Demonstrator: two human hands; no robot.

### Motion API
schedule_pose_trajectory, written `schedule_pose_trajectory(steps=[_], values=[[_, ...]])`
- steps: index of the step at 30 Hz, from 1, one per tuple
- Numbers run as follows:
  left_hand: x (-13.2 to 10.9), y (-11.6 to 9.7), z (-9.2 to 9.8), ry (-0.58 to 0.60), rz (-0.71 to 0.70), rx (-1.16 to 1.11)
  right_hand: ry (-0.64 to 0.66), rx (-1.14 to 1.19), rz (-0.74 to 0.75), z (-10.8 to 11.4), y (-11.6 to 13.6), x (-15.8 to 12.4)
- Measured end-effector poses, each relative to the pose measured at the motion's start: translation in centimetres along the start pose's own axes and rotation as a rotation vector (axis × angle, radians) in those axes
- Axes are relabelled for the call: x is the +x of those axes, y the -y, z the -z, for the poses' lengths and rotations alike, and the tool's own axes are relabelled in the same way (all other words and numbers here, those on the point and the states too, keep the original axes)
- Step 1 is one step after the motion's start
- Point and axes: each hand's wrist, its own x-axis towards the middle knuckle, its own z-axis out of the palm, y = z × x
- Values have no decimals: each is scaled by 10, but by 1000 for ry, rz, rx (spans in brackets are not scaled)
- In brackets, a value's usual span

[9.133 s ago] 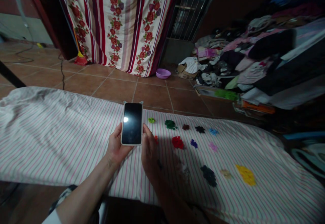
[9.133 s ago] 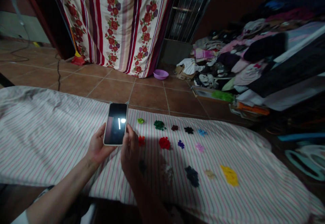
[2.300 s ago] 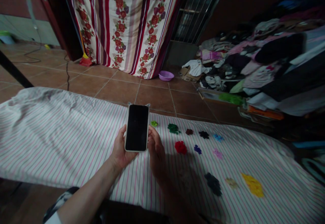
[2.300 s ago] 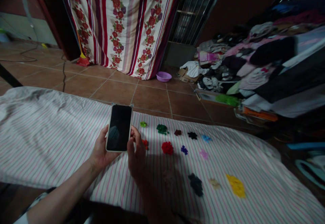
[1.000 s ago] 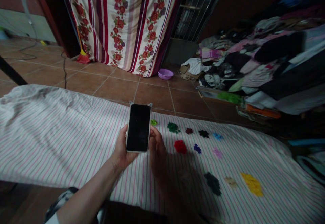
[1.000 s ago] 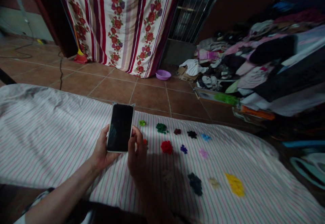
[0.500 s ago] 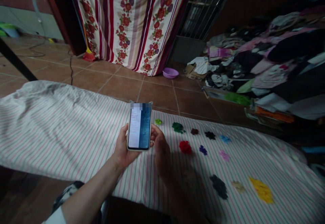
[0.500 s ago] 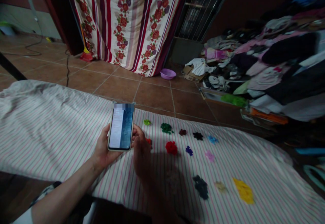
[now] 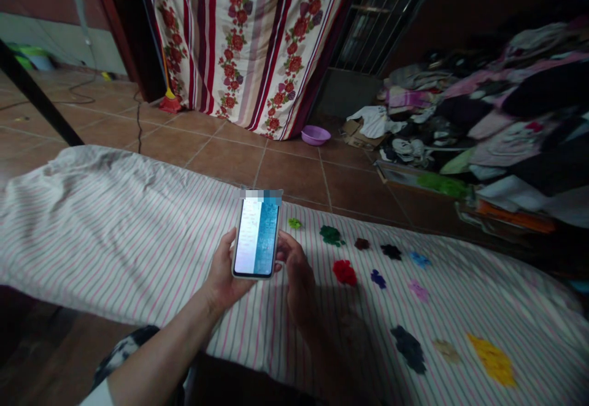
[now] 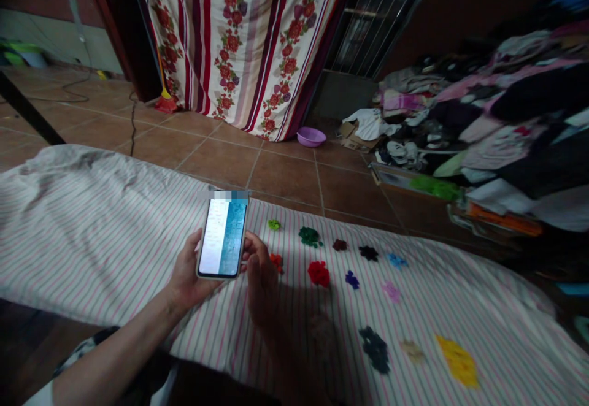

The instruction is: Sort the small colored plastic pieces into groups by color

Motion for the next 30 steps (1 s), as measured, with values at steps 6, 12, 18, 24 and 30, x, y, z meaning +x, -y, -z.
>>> schedule_pose_trajectory(steps=[6, 12, 18, 24, 30], values=[[-2, -3, 1, -4, 10, 9, 33, -15, 1, 2, 0, 0], [-2, -3, 3, 11, 15, 15, 48, -27, 19, 6, -5, 0], [-1, -5, 5, 40, 17, 28, 55, -37, 35, 4, -3, 0], [0, -6, 7, 59, 23, 24, 61, -41, 36, 5, -3, 0], [0, -7, 7, 51, 23, 36, 19, -40, 8, 5, -8, -1]])
